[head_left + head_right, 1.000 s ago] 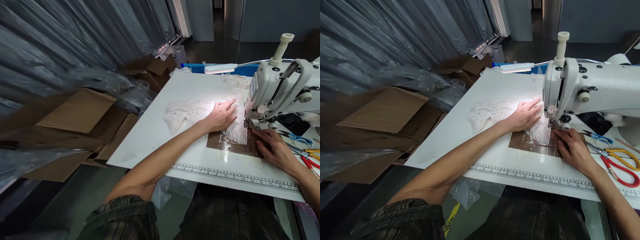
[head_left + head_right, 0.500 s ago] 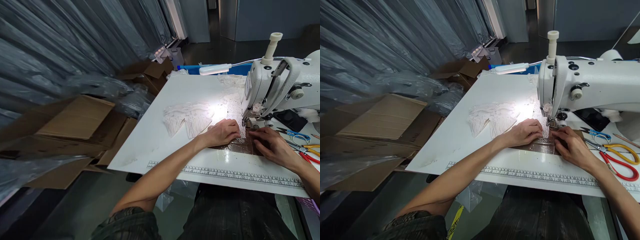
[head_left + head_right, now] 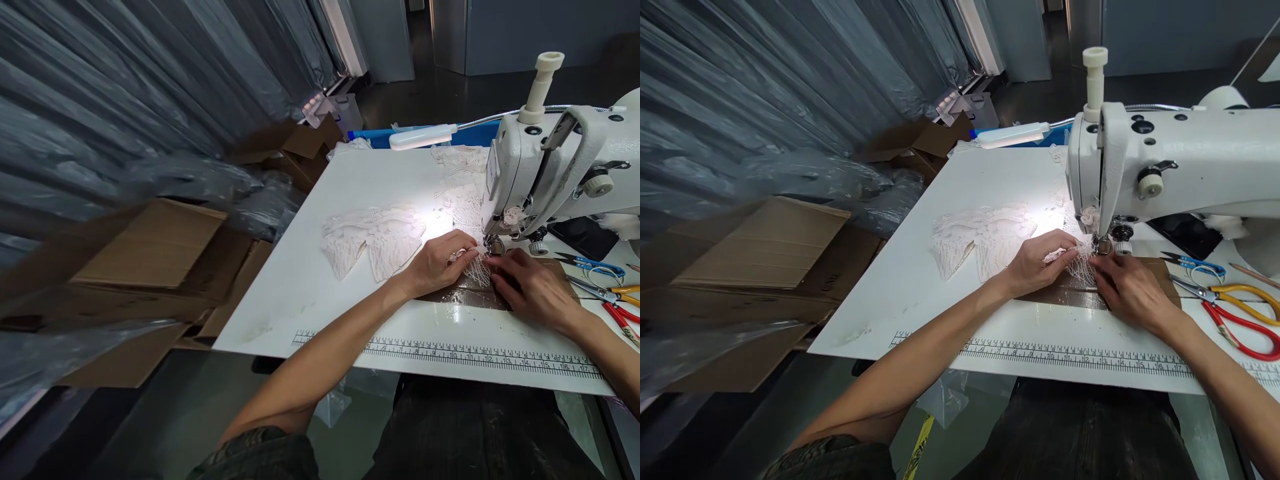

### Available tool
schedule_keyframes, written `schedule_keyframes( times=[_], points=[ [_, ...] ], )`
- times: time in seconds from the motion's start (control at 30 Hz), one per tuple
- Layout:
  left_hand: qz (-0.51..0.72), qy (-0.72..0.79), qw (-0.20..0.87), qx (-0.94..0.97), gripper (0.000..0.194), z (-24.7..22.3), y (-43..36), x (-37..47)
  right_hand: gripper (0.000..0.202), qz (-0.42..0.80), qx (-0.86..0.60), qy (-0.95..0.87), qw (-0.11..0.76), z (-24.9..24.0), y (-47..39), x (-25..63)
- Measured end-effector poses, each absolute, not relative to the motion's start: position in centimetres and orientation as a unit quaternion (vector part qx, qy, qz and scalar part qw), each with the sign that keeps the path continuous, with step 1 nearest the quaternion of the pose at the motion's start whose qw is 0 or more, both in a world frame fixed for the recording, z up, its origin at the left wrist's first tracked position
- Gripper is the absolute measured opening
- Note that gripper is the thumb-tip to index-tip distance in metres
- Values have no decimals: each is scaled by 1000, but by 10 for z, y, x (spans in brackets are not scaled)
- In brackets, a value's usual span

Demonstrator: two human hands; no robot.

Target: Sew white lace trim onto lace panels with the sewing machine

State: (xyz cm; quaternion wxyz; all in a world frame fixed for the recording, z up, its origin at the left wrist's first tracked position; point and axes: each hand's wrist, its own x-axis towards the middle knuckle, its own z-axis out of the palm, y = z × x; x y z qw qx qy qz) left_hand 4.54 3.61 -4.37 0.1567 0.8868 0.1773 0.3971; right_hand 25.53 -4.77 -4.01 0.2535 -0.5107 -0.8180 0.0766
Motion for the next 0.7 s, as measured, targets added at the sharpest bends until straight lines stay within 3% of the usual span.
schedule_keyframes(
  times=[0.23, 0.43, 0.7],
  points=[
    [325, 123, 177, 921, 21, -49, 37, 42, 36, 54, -454, -862, 218, -46, -54, 259],
    [311, 80, 41, 946, 20, -57, 36, 46, 34, 100, -439, -867, 215, -42, -55, 263],
    [275, 53, -36, 959, 20, -53, 35, 44, 36, 111, -441, -862, 222, -44, -55, 262]
  ],
)
